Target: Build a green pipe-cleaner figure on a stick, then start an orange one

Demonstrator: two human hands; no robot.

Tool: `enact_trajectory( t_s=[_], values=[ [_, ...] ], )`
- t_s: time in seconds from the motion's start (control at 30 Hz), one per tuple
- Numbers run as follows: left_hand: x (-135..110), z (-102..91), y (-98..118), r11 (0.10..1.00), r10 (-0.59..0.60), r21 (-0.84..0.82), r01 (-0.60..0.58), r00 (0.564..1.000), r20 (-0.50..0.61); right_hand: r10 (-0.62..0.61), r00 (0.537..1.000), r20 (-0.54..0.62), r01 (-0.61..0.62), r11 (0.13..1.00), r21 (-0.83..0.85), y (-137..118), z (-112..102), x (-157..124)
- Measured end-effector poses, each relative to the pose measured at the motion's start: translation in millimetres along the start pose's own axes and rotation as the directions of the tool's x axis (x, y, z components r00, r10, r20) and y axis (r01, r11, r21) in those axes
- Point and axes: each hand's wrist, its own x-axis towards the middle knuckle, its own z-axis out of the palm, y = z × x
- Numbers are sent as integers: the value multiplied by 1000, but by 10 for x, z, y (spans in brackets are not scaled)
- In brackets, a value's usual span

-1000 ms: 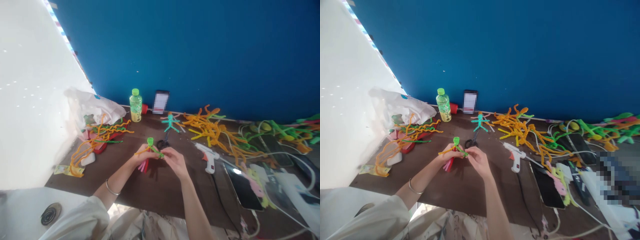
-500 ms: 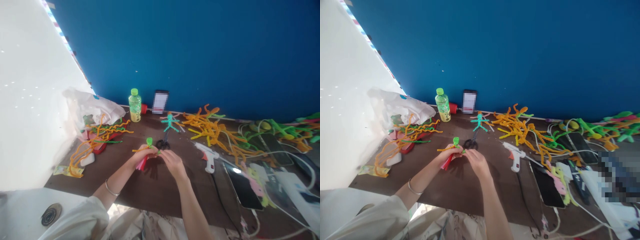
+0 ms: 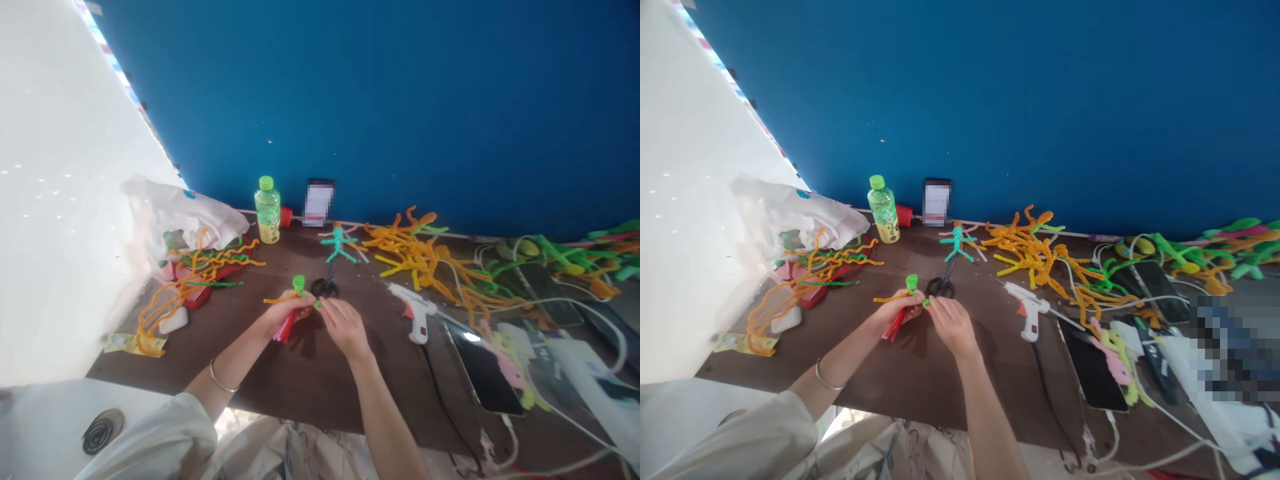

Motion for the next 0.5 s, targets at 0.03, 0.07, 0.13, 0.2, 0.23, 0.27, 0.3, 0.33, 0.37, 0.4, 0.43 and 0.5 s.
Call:
enact_trajectory(
  t_s=[0.03,0.07,0.13,0.2,0.23,0.27,0.3,0.33,0.37,0.4,0.43,0.5],
  values=[
    [-4,9,-7,1000,24,7,-24,1000,-2,27,1000,-16,-26,1000,17,-11,16,6],
    [-7,17,-17,999,47,14,-47,999,-6,59,998,-28,-58,997,44,-25,29,15],
    [-9,29,-40,995,90,43,-90,996,-16,151,988,-46,-143,980,140,-66,43,42],
    [-6,34,-60,981,160,115,-156,987,-32,297,953,-56,-270,921,282,-115,48,74],
    [-4,33,-67,965,209,172,-198,977,-47,388,921,-42,-349,866,359,-139,51,90],
    [-2,30,-71,940,263,243,-241,963,-63,483,876,-4,-432,788,438,-161,56,105],
    [0,26,-72,906,316,320,-278,946,-72,571,819,62,-516,684,515,-177,63,119],
    [0,19,-70,867,361,393,-306,930,-71,641,752,153,-592,554,586,-189,71,132],
    [1,10,-67,826,397,459,-327,916,-61,686,680,259,-649,399,647,-195,81,143],
    [2,0,-64,785,423,514,-344,906,-39,703,610,367,-681,228,696,-196,91,153],
    [3,-12,-60,745,440,562,-360,898,-9,694,548,467,-687,54,725,-192,99,163],
    [6,-37,-54,666,469,636,-390,882,50,621,461,633,-642,-259,722,-173,106,176]
  ],
)
